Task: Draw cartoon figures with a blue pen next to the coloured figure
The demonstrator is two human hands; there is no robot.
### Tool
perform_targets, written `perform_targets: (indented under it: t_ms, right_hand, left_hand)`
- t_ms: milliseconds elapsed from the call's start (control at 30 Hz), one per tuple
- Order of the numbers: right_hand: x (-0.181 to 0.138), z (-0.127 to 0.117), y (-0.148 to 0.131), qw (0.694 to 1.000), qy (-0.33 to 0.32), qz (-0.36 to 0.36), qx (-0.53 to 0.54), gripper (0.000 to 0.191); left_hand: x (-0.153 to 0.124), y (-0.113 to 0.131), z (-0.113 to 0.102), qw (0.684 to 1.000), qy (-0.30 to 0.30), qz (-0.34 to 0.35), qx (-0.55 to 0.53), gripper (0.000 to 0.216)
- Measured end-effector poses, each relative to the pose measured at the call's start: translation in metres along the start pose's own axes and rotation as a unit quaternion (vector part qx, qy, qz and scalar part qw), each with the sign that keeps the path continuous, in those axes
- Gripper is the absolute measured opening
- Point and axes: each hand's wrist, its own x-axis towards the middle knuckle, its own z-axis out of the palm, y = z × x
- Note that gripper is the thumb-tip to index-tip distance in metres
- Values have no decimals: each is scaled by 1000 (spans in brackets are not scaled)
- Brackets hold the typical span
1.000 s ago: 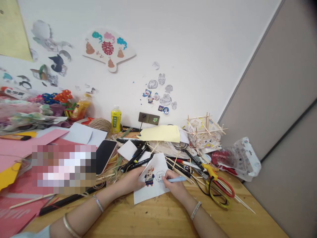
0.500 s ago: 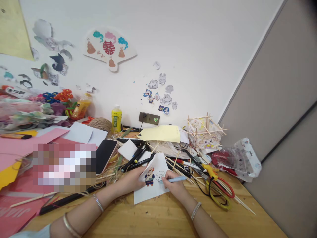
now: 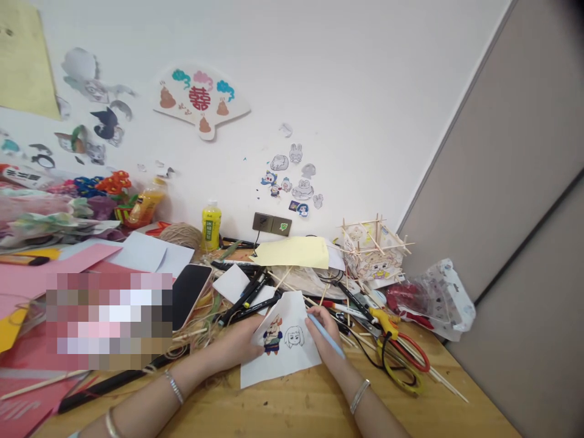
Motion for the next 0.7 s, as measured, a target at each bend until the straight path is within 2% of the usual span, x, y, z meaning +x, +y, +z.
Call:
perform_targets:
  t_ms: [133, 300, 500, 700]
  right_hand:
    - [1, 1, 6, 999, -42, 11, -4, 14]
    - [0, 4, 14, 994, -94, 32, 37, 23]
    - [-1, 8, 18, 991, -111, 56, 52, 31]
    - [-4, 9, 17, 988, -129, 65, 50, 36]
  left_hand:
    - [-2, 4, -2, 1000, 0, -2, -5, 46]
    - [-2, 3, -1, 1000, -3, -24, 0, 49]
    - [-3, 3, -2, 1000, -8, -1, -3, 46]
    - [-4, 7, -4, 1000, -9, -16, 4, 46]
